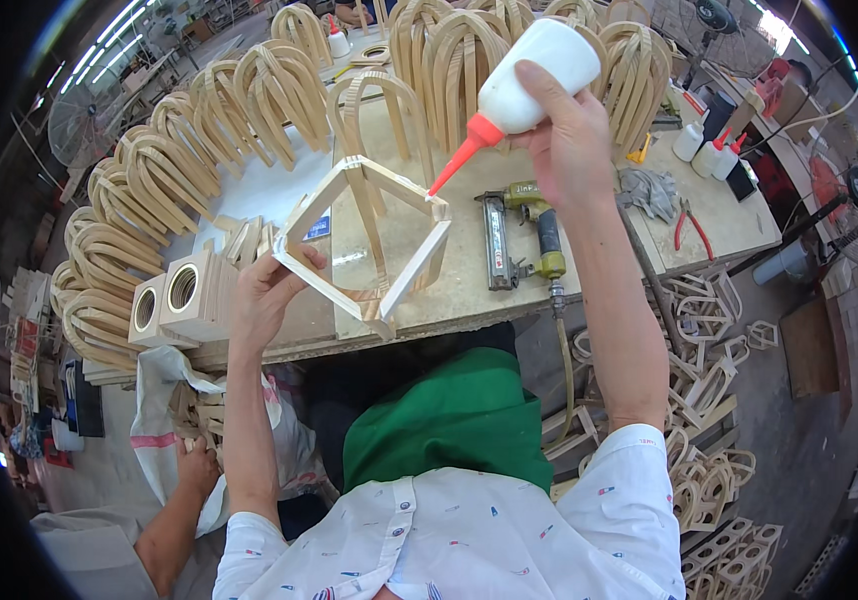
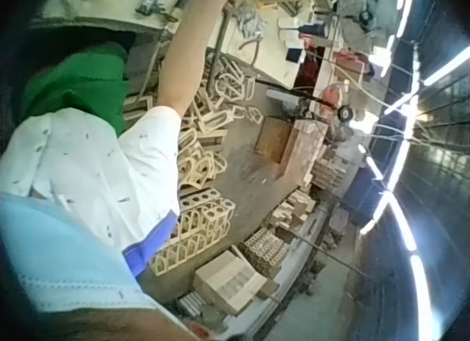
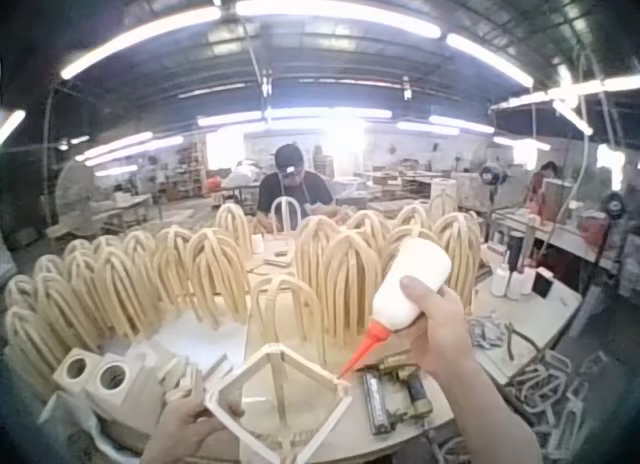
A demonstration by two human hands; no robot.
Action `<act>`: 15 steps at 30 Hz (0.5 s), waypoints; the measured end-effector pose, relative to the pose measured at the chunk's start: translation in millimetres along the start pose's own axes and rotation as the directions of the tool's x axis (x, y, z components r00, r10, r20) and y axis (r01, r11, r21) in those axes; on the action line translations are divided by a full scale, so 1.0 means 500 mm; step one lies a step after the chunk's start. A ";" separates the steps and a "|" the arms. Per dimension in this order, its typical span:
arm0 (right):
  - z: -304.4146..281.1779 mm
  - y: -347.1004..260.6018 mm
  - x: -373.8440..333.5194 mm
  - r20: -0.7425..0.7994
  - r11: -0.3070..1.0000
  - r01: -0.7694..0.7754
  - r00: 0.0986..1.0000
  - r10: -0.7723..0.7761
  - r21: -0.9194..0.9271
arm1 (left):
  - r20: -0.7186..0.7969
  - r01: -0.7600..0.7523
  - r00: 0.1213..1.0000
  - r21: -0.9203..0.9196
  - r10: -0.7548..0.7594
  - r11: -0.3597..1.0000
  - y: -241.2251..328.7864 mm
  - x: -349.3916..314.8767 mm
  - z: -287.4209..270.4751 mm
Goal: The person assembles a wooden chair frame by hand, using a pneumatic nail gun to secure components and a glue bottle to apply adhesive to joints. The person handles curved wooden backrests, rectangular seat frames, and small wooden blocks, fastening them together on a workbench.
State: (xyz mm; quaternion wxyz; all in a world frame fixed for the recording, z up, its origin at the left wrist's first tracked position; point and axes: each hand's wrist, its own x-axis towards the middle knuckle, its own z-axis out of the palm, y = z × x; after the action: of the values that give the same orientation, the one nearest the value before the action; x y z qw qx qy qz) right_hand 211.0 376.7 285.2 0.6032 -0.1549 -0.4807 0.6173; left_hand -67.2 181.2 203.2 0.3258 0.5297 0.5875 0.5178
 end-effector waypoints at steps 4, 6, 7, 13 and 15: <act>-0.019 -0.022 -0.014 0.032 1.000 0.024 0.999 -0.024 0.005 | 0.005 -0.018 1.000 -0.042 0.018 0.999 -0.007 0.004 -0.004; -0.018 -0.023 -0.019 0.031 1.000 0.028 0.999 -0.028 0.001 | 0.021 -0.040 0.999 -0.031 0.040 0.999 -0.008 0.008 -0.008; -0.018 -0.023 -0.021 0.032 0.999 0.033 0.999 -0.033 -0.002 | 0.023 -0.037 0.999 -0.029 0.037 0.999 -0.006 0.008 -0.006; -0.017 -0.010 -0.036 0.041 0.999 -0.050 0.998 0.051 -0.017 | 0.035 -0.021 0.999 0.010 0.021 1.000 0.006 0.006 -0.004; -0.017 -0.007 -0.035 0.042 0.999 -0.053 0.998 0.053 -0.009 | 0.060 -0.013 0.998 0.023 0.012 1.000 0.004 0.006 -0.007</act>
State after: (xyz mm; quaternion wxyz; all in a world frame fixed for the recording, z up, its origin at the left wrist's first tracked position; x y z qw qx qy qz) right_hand 223.6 364.1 276.9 0.5755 -0.1569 -0.4917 0.6344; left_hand -70.5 183.3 206.4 0.3337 0.5526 0.5801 0.4967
